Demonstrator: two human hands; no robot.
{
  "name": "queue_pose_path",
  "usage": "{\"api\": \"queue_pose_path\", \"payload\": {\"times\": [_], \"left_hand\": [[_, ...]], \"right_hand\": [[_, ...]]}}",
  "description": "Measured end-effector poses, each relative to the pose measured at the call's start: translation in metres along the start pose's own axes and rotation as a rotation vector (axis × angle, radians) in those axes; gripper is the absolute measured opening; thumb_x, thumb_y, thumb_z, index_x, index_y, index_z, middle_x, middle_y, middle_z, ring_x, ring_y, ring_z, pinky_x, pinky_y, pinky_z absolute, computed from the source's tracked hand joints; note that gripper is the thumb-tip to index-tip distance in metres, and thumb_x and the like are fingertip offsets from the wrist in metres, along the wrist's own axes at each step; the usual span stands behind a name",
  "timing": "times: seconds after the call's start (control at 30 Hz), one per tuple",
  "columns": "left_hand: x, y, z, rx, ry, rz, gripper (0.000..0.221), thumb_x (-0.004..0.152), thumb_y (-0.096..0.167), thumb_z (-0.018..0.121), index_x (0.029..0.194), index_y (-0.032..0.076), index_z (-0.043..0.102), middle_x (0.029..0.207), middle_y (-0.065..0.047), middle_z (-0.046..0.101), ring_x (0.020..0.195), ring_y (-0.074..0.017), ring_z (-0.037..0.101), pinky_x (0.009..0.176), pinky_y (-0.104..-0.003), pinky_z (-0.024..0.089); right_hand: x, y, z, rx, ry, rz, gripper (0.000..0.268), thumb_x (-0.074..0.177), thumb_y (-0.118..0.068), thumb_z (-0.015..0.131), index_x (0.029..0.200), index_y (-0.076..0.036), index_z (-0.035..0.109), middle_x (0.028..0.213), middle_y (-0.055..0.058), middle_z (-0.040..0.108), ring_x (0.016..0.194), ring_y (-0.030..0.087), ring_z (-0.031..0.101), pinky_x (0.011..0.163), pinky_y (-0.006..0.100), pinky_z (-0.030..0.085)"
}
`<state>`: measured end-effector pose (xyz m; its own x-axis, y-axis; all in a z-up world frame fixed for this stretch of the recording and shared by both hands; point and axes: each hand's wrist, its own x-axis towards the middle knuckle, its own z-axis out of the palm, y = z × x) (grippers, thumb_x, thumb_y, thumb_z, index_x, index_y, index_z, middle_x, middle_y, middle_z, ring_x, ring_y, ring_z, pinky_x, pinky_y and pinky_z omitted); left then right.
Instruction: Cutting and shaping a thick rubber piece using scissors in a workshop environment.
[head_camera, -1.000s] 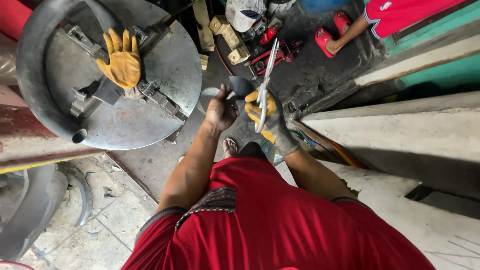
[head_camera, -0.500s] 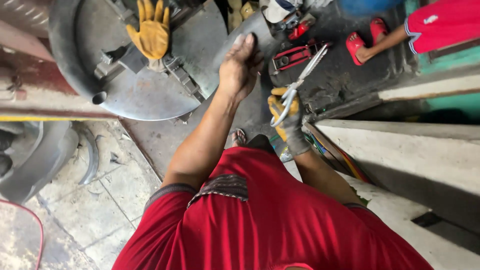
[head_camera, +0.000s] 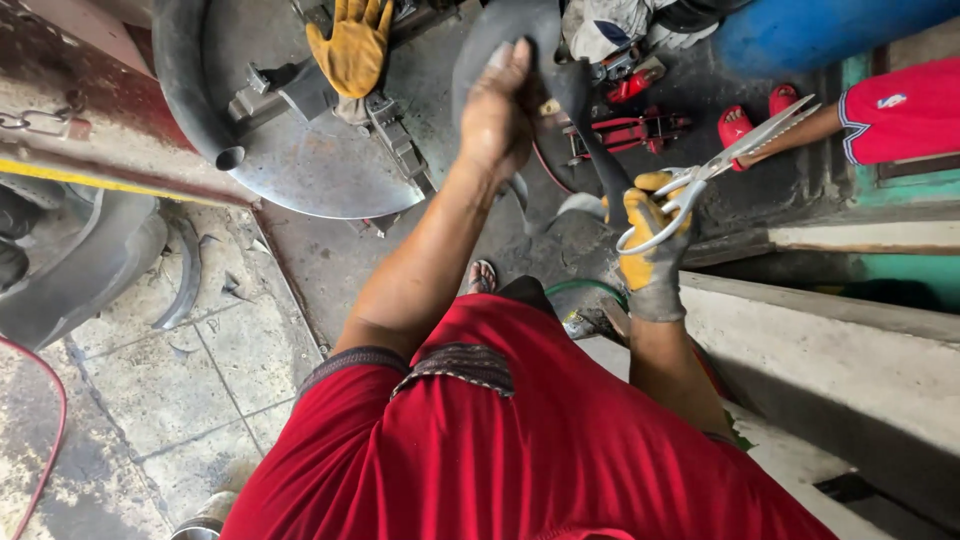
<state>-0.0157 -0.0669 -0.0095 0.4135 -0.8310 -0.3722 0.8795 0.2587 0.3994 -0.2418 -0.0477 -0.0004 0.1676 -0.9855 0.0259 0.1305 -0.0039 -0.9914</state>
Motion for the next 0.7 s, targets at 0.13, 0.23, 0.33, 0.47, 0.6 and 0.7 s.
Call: {"api": "queue_pose_path", "payload": {"times": [0.13,0.23,0.33,0.47,0.6,0.7], "left_hand": [[-0.032,-0.006,0.003,0.207,-0.211,-0.103,0.035,0.087,0.033,0.076,0.107,0.016,0.054,0.105,-0.016,0.073,0.090,-0.0340,0.075,0.068,-0.044,0.062],[-0.006,-0.047,-0.032,0.106,-0.140,-0.098,0.110,0.079,-0.005,0.079,0.164,0.019,0.014,0.112,-0.018,0.072,0.101,-0.0297,0.072,0.084,-0.045,0.060],[0.007,-0.066,-0.046,0.132,-0.198,0.139,0.110,0.081,-0.010,0.080,0.164,0.003,0.009,0.088,-0.003,0.064,0.086,-0.0134,0.064,0.089,-0.032,0.057],[-0.013,-0.044,-0.028,0.240,-0.163,0.219,0.093,0.083,-0.006,0.081,0.160,0.006,0.030,0.081,-0.001,0.064,0.081,-0.0075,0.064,0.090,-0.031,0.061],[-0.024,-0.013,-0.007,0.403,-0.241,0.508,0.032,0.091,0.000,0.073,0.086,0.017,0.046,0.065,0.009,0.035,0.060,-0.0033,0.035,0.062,-0.021,0.047],[-0.020,-0.009,-0.006,0.469,-0.184,0.560,0.028,0.091,0.006,0.075,0.087,0.016,0.049,0.072,0.010,0.035,0.067,-0.0031,0.033,0.066,-0.019,0.043]], "right_hand": [[0.007,0.036,0.004,-0.049,-0.002,-0.172,0.025,0.085,-0.019,0.076,0.102,-0.003,0.066,0.097,0.008,0.057,0.080,0.014,0.059,0.069,0.023,0.051],[-0.008,0.032,0.016,-0.095,-0.149,-0.232,0.019,0.094,-0.015,0.072,0.106,-0.006,0.062,0.100,0.006,0.057,0.080,0.013,0.057,0.067,0.024,0.053],[-0.017,0.044,0.022,-0.082,-0.166,-0.098,0.019,0.090,-0.011,0.072,0.104,-0.004,0.061,0.099,0.007,0.055,0.083,0.015,0.058,0.070,0.026,0.052],[-0.024,0.054,0.021,0.005,-0.167,0.012,0.017,0.090,-0.005,0.073,0.103,-0.005,0.063,0.104,0.008,0.059,0.087,0.017,0.063,0.076,0.028,0.057],[-0.033,0.050,0.014,-0.044,-0.272,-0.034,0.024,0.093,-0.020,0.075,0.105,-0.005,0.062,0.104,0.008,0.055,0.086,0.016,0.059,0.075,0.026,0.053],[-0.037,0.046,0.019,-0.142,-0.302,-0.029,0.024,0.094,-0.025,0.072,0.103,-0.005,0.061,0.098,0.006,0.051,0.076,0.013,0.054,0.063,0.024,0.048]]}}
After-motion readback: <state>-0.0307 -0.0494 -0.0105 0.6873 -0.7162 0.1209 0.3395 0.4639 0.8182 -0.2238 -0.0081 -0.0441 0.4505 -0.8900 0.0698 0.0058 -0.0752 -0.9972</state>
